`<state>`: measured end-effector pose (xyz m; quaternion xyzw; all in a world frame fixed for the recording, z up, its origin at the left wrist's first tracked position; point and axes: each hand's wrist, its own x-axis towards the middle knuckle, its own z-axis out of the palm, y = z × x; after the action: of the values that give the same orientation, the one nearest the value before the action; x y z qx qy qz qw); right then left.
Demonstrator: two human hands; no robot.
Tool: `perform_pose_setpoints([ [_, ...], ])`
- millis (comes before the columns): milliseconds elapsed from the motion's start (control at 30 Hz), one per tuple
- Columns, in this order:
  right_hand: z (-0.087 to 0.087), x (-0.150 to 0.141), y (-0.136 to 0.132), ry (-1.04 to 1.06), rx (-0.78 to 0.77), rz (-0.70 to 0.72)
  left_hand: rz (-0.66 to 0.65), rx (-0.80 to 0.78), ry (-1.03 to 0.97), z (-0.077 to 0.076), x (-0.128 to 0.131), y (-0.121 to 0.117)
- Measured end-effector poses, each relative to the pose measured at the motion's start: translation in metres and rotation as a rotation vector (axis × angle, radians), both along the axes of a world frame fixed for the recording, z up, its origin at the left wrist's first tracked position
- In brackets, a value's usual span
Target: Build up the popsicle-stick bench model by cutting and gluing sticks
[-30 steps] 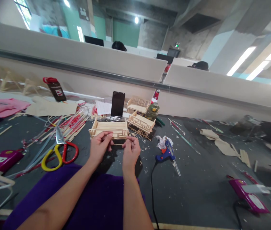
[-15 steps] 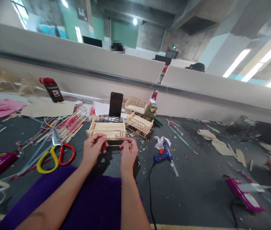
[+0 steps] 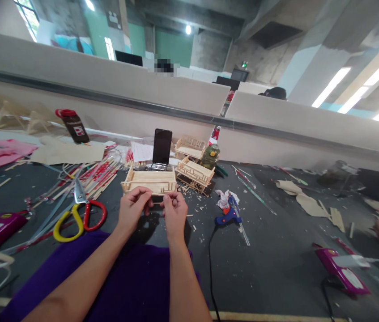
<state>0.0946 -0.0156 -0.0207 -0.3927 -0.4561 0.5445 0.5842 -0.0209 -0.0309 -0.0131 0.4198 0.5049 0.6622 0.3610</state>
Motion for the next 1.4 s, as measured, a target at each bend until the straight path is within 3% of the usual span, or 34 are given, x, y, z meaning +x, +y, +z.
perform_pose_setpoints([
  [300,-0.0024,0.001,0.0004,0.021,-0.08,0.021,-0.042,-0.05,0.044,-0.0009,0.002,-0.0019],
  [500,-0.0018,0.002,0.0032,0.066,-0.167,-0.035,-0.148,-0.117,0.167,-0.0025,0.0025,-0.002],
  [667,-0.0032,0.0025,0.0046,0.019,-0.197,-0.063,-0.132,-0.145,0.254,-0.006,0.0022,-0.0025],
  [1400,-0.0066,0.0033,0.0057,-0.076,-0.167,-0.027,-0.119,0.007,0.517,-0.0083,-0.0043,-0.0023],
])
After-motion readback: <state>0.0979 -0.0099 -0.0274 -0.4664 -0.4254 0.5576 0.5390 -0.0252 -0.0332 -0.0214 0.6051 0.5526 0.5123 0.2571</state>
